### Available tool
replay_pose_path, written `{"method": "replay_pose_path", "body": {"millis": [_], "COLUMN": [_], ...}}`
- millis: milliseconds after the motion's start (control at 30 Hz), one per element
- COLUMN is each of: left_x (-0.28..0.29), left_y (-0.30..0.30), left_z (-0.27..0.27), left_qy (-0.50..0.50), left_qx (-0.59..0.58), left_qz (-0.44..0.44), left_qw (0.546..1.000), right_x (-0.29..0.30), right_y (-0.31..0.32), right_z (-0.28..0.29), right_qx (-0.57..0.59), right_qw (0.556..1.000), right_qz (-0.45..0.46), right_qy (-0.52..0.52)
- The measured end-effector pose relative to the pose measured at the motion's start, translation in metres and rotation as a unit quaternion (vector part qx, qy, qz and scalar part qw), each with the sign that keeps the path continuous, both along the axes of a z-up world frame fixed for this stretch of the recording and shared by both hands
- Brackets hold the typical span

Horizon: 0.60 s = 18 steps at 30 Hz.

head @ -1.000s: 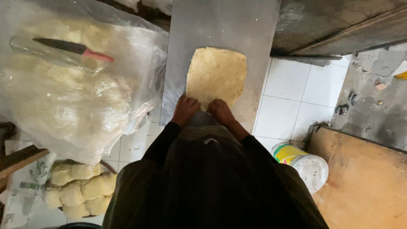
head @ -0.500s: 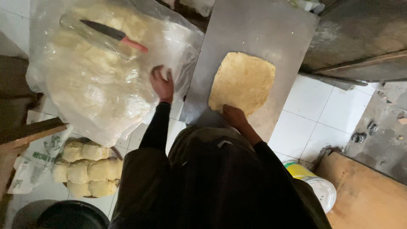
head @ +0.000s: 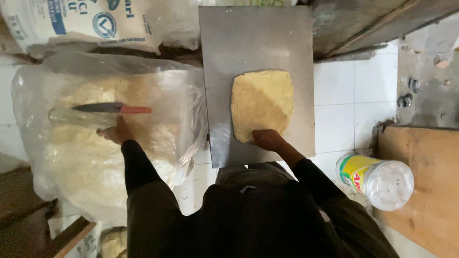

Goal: The person rolls dough on a metal surface using a glass bottle.

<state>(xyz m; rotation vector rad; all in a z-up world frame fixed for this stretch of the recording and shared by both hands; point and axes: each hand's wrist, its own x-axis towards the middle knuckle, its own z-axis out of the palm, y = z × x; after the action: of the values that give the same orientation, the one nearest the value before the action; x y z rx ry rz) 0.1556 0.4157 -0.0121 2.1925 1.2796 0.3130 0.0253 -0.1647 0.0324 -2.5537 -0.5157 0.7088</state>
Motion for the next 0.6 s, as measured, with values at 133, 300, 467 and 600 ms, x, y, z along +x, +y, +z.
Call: {"method": "replay_pose_path", "body": {"millis": [133,300,467,600], "left_x": [0.008,-0.027,-0.114,-0.199], "left_y": [0.003,0.011,-0.022,-0.107], "left_z": [0.001,0.021,0.042,0.053], "left_qy": [-0.172,-0.293,-0.265,-0.239], "left_qx": [-0.197,-0.299,-0.292,-0.188], "left_qz": [0.108,0.133,0.1,-0.158], "left_qw": [0.959,0.898,0.914,0.939], "right_x": [0.0,-0.005,-0.004,-0.007], "right_y": [-0.001,0.003,0.012,0.003], "right_z": [-0.005,-0.006,-0.003,0.007], "right_qx": [0.0,0.003,-0.022,0.035], "right_qw": [0.999,0.997,0.996,0.996], "right_qz": [0.01,0.009,-0.012,-0.079], "right_qy": [-0.042,-0.075,-0.09,-0.034]}}
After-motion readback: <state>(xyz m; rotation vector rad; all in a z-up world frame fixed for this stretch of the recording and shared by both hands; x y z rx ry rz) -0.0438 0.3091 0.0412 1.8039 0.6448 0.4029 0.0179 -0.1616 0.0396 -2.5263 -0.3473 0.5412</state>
